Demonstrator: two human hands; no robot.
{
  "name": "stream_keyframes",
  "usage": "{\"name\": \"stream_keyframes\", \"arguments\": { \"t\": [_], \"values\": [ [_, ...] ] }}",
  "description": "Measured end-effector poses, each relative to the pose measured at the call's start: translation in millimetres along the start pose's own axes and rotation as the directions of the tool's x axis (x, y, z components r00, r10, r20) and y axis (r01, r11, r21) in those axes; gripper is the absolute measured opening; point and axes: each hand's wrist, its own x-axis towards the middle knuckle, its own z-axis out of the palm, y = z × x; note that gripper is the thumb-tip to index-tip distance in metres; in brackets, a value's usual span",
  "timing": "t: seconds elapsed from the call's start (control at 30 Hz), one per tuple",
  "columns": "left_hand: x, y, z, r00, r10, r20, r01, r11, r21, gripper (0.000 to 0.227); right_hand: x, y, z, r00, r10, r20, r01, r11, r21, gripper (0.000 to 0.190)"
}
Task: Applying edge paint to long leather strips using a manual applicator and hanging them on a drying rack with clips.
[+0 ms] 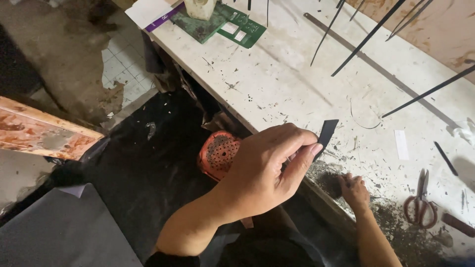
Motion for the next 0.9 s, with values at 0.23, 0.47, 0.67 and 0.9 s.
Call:
{"name": "stream_keyframes", "arguments": {
  "t": [0.23,0.47,0.67,0.9],
  "values": [
    [5.1,2.8,-6.6,0.999,-0.004,0.033,0.004,1.000,-0.002,0.012,3.9,2.4,2.7,1.000,0.003,-0.001,-0.003,1.000,-0.002,0.065],
    [7.7,7.4,-13.7,0.999,0.006,0.042,-0.005,1.000,-0.019,0.011,-6.5,-8.3,-6.7,1.000,0.030,-0.008,-0.030,0.997,0.075,0.067],
    [8.4,17.7,-21.9,0.999,0.014,0.049,-0.014,1.000,0.002,0.012,-13.2,-18.7,-16.3,0.999,0.042,-0.009,-0.041,0.996,0.077,0.071],
    [14.8,34.0,-29.8,1.000,0.013,0.024,-0.012,0.998,-0.064,0.011,-13.2,-20.8,-18.9,0.999,0.037,0.016,-0.037,0.998,0.053,0.077]
  ]
}}
